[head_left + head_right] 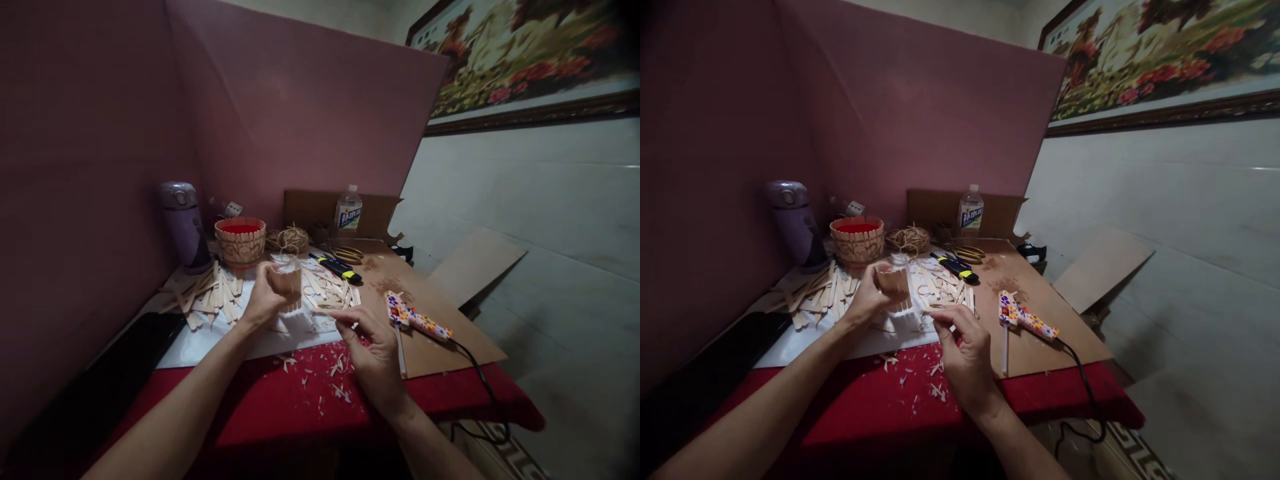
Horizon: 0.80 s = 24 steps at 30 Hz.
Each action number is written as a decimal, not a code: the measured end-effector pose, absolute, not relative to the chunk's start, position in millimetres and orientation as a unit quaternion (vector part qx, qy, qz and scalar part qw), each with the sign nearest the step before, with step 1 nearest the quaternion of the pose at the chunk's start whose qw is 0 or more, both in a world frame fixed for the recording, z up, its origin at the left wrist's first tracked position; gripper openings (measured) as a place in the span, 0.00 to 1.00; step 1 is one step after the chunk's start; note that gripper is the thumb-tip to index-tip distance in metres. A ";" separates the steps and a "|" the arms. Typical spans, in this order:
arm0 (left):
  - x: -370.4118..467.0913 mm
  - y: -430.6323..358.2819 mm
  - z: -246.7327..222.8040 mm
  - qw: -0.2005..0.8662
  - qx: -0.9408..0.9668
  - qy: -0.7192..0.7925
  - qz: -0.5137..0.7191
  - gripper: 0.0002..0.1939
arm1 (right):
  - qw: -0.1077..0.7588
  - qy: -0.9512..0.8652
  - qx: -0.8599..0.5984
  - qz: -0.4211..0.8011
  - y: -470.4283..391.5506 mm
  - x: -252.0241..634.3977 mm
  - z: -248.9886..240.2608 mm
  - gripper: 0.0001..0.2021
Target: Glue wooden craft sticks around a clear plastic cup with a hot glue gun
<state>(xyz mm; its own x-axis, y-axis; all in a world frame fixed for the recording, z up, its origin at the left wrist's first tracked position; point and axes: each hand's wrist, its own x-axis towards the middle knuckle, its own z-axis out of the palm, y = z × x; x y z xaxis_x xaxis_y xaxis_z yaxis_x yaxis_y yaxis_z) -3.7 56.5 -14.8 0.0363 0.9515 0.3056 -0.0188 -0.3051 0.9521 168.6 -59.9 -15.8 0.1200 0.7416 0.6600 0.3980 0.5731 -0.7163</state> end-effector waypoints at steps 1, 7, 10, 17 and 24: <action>-3.0 57.1 -17.4 0.438 0.580 0.410 0.551 0.33 | 0.606 -0.644 -0.444 0.144 -60.2 170.0 -16.8 0.07; -5.7 60.0 -22.2 0.461 0.584 0.422 0.518 0.45 | 0.608 -0.626 -0.462 0.154 -60.4 177.0 -20.9 0.05; -8.9 59.8 -20.6 0.457 0.600 0.421 0.504 0.54 | 0.610 -0.621 -0.469 0.151 -60.1 178.4 -21.8 0.05; -5.0 53.7 -13.5 0.504 0.580 0.380 0.515 0.41 | 0.619 -0.608 -0.467 0.171 -58.8 180.2 -23.9 0.05; -5.9 52.0 -7.2 0.509 0.544 0.440 0.501 0.44 | 0.620 -0.610 -0.462 0.173 -59.5 180.2 -24.5 0.05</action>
